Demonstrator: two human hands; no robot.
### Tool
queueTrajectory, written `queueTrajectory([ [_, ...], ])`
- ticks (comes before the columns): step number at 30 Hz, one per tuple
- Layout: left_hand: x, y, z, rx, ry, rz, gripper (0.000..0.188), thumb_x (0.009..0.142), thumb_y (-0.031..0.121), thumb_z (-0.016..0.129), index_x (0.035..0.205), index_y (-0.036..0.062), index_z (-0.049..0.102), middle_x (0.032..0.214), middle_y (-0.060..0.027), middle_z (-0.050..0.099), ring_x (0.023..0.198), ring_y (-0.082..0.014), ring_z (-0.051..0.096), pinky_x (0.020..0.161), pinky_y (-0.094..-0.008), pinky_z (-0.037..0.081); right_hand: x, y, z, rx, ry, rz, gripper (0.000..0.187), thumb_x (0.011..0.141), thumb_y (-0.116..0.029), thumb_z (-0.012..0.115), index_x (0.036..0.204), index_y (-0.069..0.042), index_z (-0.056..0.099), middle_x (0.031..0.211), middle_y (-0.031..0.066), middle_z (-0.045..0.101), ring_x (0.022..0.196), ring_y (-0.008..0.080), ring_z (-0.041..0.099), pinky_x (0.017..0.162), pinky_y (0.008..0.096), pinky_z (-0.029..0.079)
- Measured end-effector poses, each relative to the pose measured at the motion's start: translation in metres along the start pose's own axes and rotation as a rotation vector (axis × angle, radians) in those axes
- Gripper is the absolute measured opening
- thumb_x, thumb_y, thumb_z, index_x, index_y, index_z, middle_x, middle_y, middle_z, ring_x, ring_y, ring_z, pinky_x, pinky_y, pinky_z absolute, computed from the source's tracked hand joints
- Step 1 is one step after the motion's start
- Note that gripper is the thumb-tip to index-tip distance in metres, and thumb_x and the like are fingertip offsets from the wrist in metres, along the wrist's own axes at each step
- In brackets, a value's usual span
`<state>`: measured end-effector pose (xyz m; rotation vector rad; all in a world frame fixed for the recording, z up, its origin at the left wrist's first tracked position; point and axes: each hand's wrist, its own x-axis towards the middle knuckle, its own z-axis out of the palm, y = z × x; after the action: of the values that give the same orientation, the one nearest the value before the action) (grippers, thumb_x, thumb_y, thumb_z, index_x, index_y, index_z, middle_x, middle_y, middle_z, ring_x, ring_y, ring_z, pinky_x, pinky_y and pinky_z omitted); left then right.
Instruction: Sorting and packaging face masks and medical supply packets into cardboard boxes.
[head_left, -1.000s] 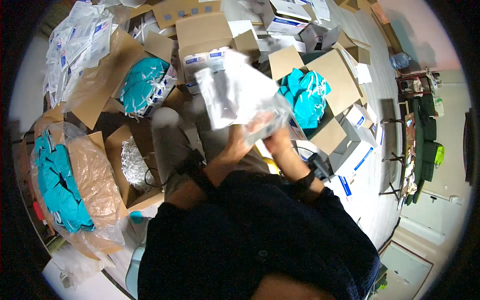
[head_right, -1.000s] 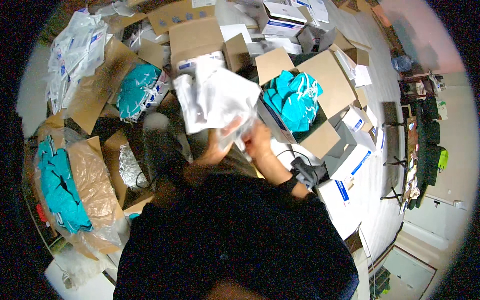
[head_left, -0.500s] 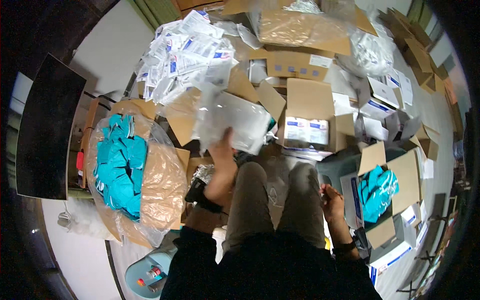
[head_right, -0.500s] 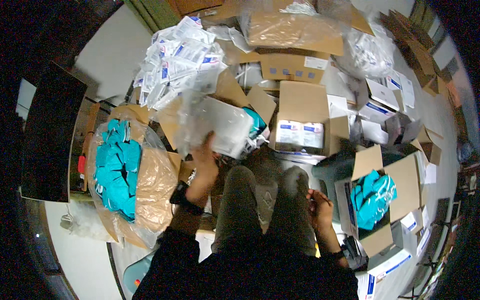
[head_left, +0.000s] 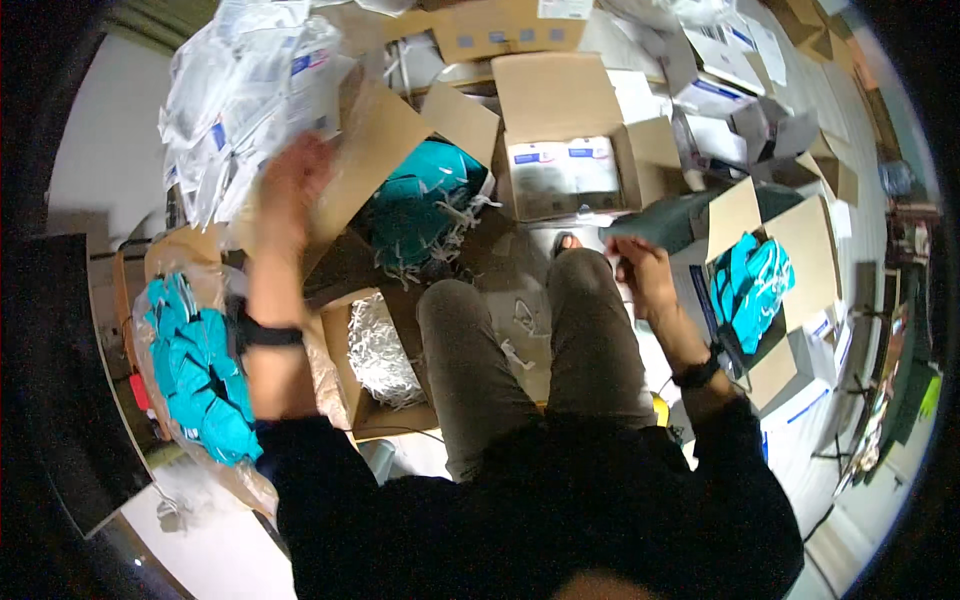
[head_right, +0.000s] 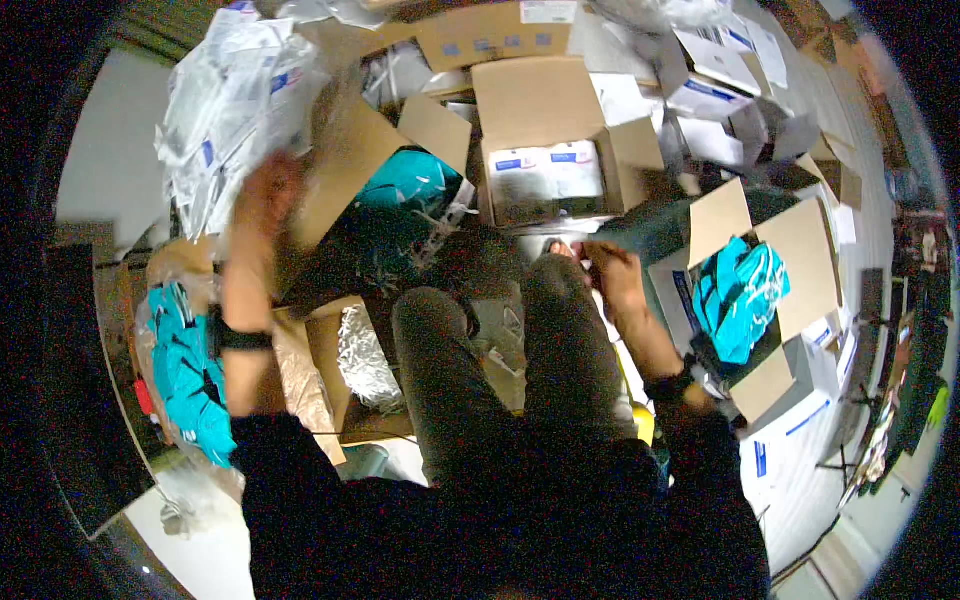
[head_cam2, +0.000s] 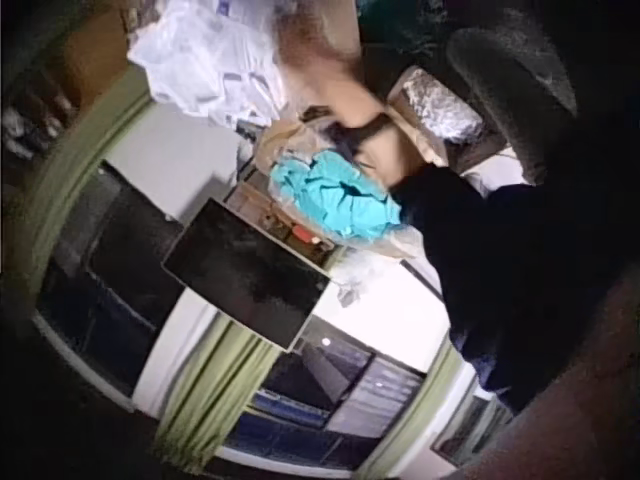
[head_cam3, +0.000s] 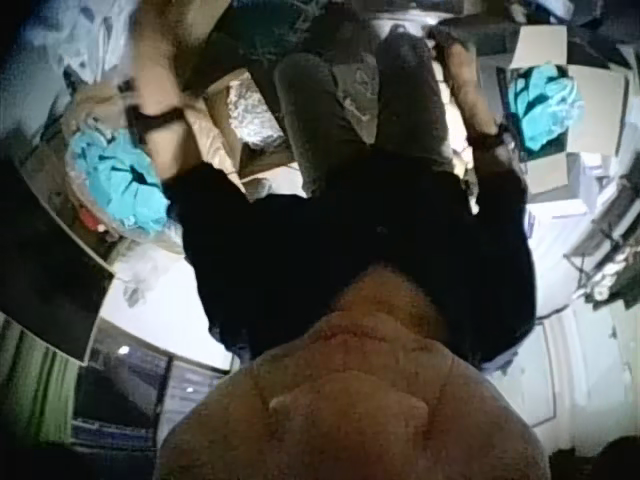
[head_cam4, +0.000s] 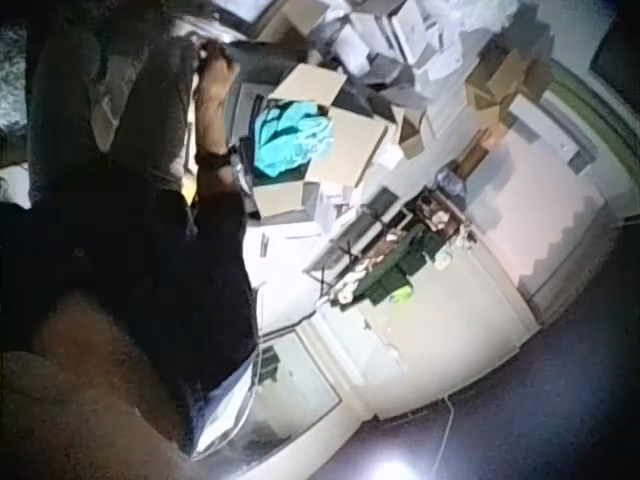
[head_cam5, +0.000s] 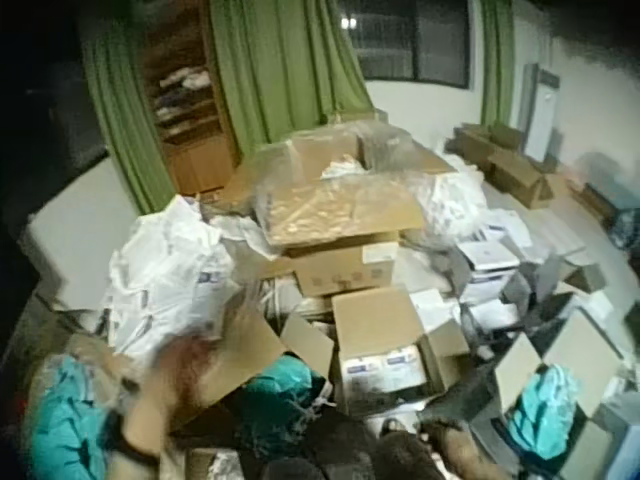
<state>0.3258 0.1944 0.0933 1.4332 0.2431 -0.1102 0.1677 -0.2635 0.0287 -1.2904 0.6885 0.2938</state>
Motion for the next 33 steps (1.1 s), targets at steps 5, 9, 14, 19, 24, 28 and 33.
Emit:
queueTrajectory([
  [5, -0.136, -0.122, 0.086, 0.931, -0.361, 0.075, 0.036, 0.076, 0.033, 0.071, 0.103, 0.0106, 0.065, 0.109, -0.0089, 0.063, 0.103, -0.0253, 0.057, 0.092, -0.0411, 0.042, 0.116, 0.015, 0.0, -0.467, -0.087, -0.157, 0.026, 0.089, -0.021, 0.059, 0.1, 0.001, 0.068, 0.085, 0.0081, 0.068, 0.071, 0.0143, 0.062, 0.063, 0.0261, 0.046],
  [9, -0.162, -0.127, 0.131, 1.383, -0.269, 0.366, 0.033, 0.071, 0.034, 0.072, 0.096, 0.0132, 0.068, 0.106, -0.0096, 0.064, 0.099, -0.028, 0.059, 0.088, -0.0434, 0.044, 0.245, 0.071, -0.018, -1.427, -0.08, -0.722, 0.025, 0.085, -0.019, 0.055, 0.09, 0.002, 0.069, 0.085, 0.0075, 0.07, 0.075, 0.0249, 0.066, 0.067, 0.0322, 0.05],
  [14, -0.157, -0.153, 0.106, 1.157, -0.137, 0.251, 0.023, 0.071, 0.025, 0.071, 0.09, 0.0119, 0.068, 0.094, -0.0093, 0.066, 0.091, -0.0301, 0.061, 0.082, -0.0424, 0.047, 0.271, 0.068, 0.009, -1.563, 0.164, -0.061, 0.04, 0.082, -0.03, 0.056, 0.105, 0.002, 0.062, 0.102, 0.0144, 0.065, 0.099, 0.0312, 0.061, 0.081, 0.0404, 0.051],
  [19, -0.149, -0.145, 0.112, 1.19, -0.136, 0.214, 0.02, 0.069, 0.021, 0.07, 0.085, 0.0092, 0.066, 0.091, -0.01, 0.065, 0.092, -0.0303, 0.061, 0.083, -0.0429, 0.046, 0.3, 0.1, -0.008, -1.651, 0.202, -0.031, 0.042, 0.082, -0.031, 0.057, 0.108, 0.002, 0.061, 0.103, 0.0161, 0.064, 0.096, 0.0334, 0.061, 0.077, 0.0414, 0.051],
  [24, -0.148, -0.139, 0.112, 1.235, -0.134, 0.181, 0.02, 0.068, 0.019, 0.068, 0.085, 0.0088, 0.065, 0.092, -0.0093, 0.065, 0.094, -0.0291, 0.06, 0.083, -0.0417, 0.045, 0.327, 0.129, -0.001, -1.769, 0.186, -0.072, 0.044, 0.082, -0.033, 0.057, 0.111, 0.001, 0.06, 0.104, 0.0177, 0.063, 0.093, 0.0356, 0.061, 0.073, 0.0423, 0.051],
  [28, -0.14, -0.139, 0.117, 1.203, -0.143, 0.234, 0.019, 0.068, 0.019, 0.067, 0.084, 0.0093, 0.064, 0.092, -0.0081, 0.065, 0.093, -0.0283, 0.059, 0.082, -0.0415, 0.045, 0.371, 0.164, -0.016, -2.078, 0.458, -0.069, 0.046, 0.082, -0.034, 0.057, 0.113, 0.0, 0.059, 0.105, 0.019, 0.063, 0.091, 0.0373, 0.061, 0.069, 0.0431, 0.051],
  [33, -0.149, -0.139, 0.112, 1.215, -0.065, 0.186, 0.017, 0.069, 0.019, 0.067, 0.083, 0.0095, 0.064, 0.091, -0.0077, 0.065, 0.093, -0.0281, 0.059, 0.081, -0.042, 0.045, 0.32, 0.101, 0.001, -1.6, -0.068, -0.275, 0.032, 0.08, -0.029, 0.06, 0.089, 0.001, 0.064, 0.085, 0.0126, 0.067, 0.077, 0.0277, 0.065, 0.066, 0.0378, 0.052],
])
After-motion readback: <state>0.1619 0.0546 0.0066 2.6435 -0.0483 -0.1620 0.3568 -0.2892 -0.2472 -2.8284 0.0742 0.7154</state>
